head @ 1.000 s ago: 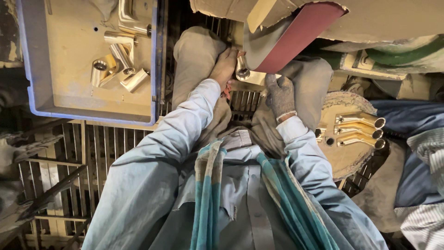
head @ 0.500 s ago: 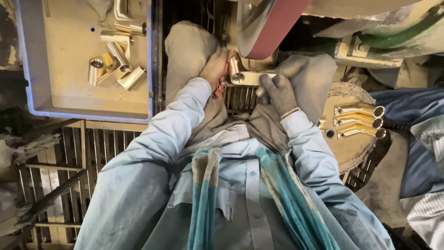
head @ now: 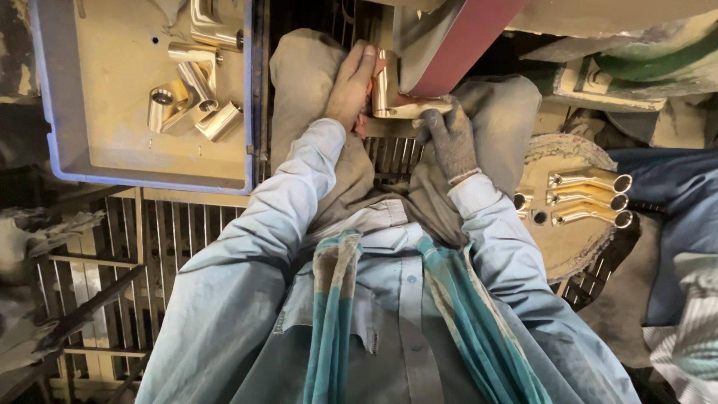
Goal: The person sits on the floor and uses a belt sander to polish the edges of L-shaped metal pipes. They hold each pipe with both hands, rotate it to sand different sides, and place the finished pieces on a nearby wooden board.
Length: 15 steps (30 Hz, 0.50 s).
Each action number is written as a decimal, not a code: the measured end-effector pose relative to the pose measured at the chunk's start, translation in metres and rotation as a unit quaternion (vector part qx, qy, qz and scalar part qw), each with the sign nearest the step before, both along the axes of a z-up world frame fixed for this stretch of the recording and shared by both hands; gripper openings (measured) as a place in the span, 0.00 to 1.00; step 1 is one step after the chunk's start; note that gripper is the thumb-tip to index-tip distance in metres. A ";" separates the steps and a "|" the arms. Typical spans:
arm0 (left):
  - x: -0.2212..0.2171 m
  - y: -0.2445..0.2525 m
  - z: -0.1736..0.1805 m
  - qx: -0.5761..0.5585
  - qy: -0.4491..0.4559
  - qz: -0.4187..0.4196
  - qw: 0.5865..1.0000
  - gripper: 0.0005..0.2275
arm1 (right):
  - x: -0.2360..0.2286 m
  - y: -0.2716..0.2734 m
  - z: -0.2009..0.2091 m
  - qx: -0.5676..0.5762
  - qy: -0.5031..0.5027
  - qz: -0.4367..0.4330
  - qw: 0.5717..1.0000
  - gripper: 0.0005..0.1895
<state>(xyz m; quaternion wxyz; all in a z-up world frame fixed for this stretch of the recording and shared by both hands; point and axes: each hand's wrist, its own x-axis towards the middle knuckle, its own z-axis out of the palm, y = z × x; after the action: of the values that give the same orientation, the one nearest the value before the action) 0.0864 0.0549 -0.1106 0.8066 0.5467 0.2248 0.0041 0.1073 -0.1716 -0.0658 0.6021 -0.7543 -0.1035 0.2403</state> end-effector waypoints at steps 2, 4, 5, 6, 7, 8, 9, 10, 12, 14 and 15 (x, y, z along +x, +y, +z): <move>0.002 -0.001 -0.003 0.098 -0.116 0.018 0.988 0.15 | 0.001 0.002 0.001 0.007 0.019 -0.003 1.000 0.17; 0.005 0.000 -0.006 0.114 -0.069 0.016 0.991 0.16 | 0.000 0.004 0.002 -0.001 0.014 -0.002 1.000 0.18; 0.004 0.000 -0.008 0.080 0.038 0.004 0.996 0.16 | 0.000 0.006 0.002 -0.011 0.031 -0.012 0.999 0.18; 0.004 -0.001 -0.011 0.044 0.143 -0.008 0.989 0.16 | 0.000 0.007 0.001 -0.021 0.048 -0.022 0.998 0.19; 0.005 -0.002 -0.015 0.065 0.104 0.000 0.992 0.16 | 0.000 0.008 0.001 -0.031 0.065 -0.032 0.997 0.19; 0.008 -0.003 -0.019 0.086 0.064 0.008 0.994 0.17 | 0.000 0.009 0.000 -0.033 0.074 -0.039 0.996 0.19; 0.010 -0.004 -0.024 0.107 0.024 0.016 0.994 0.17 | 0.001 0.009 0.000 -0.035 0.083 -0.045 0.995 0.20; 0.010 -0.006 -0.030 0.096 0.022 0.019 0.995 0.17 | 0.001 0.009 -0.001 -0.038 0.093 -0.051 0.994 0.20; 0.011 -0.009 -0.040 0.075 0.018 0.024 0.997 0.17 | 0.000 0.009 -0.004 -0.017 0.096 -0.070 0.993 0.19; 0.012 -0.010 -0.045 0.046 0.042 0.024 0.998 0.17 | 0.000 0.009 -0.006 -0.018 0.105 -0.083 0.991 0.20; 0.013 -0.011 -0.045 0.032 0.053 0.024 0.998 0.17 | 0.001 0.009 -0.007 -0.029 0.111 -0.086 0.990 0.20</move>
<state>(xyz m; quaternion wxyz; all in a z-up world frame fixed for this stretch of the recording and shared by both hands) 0.0994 0.0437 -0.1558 0.7751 0.5663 0.2802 0.0013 0.1080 -0.1631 -0.0723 0.6061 -0.7462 0.0363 0.2730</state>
